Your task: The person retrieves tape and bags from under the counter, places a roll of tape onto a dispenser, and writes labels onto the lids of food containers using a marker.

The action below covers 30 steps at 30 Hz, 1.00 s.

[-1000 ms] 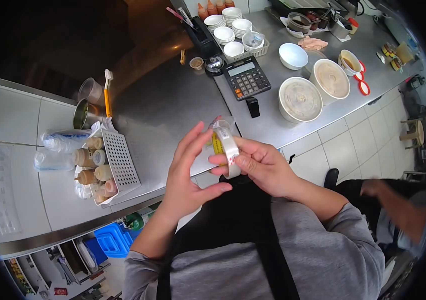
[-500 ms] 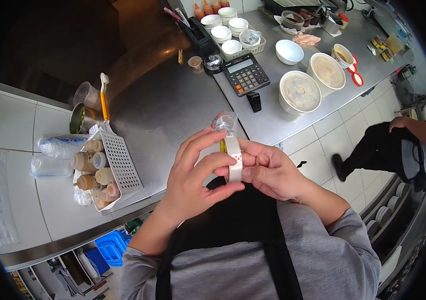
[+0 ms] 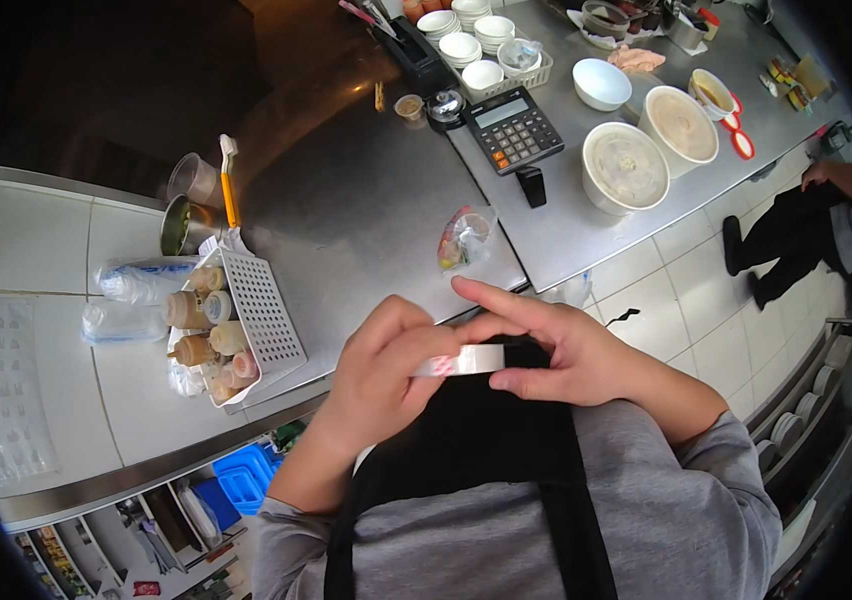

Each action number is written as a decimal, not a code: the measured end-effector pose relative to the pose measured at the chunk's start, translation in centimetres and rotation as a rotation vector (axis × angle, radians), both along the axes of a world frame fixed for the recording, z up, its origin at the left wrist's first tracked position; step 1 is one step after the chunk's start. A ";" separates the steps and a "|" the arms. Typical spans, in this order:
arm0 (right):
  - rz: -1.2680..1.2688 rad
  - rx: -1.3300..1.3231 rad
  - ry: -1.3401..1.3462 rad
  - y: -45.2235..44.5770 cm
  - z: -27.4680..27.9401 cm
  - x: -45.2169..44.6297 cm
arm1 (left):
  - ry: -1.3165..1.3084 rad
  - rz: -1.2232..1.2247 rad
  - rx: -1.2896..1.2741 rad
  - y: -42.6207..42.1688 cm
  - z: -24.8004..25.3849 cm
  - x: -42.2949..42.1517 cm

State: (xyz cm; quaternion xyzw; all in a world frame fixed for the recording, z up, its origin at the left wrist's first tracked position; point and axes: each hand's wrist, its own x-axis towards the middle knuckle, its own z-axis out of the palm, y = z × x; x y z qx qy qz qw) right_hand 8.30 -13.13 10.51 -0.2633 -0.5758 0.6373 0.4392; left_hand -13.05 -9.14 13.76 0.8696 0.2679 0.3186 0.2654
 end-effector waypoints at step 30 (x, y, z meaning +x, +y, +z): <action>0.080 0.245 -0.096 1.1 -1.8 0.4 | 0.101 0.056 0.099 -2.8 0.9 0.6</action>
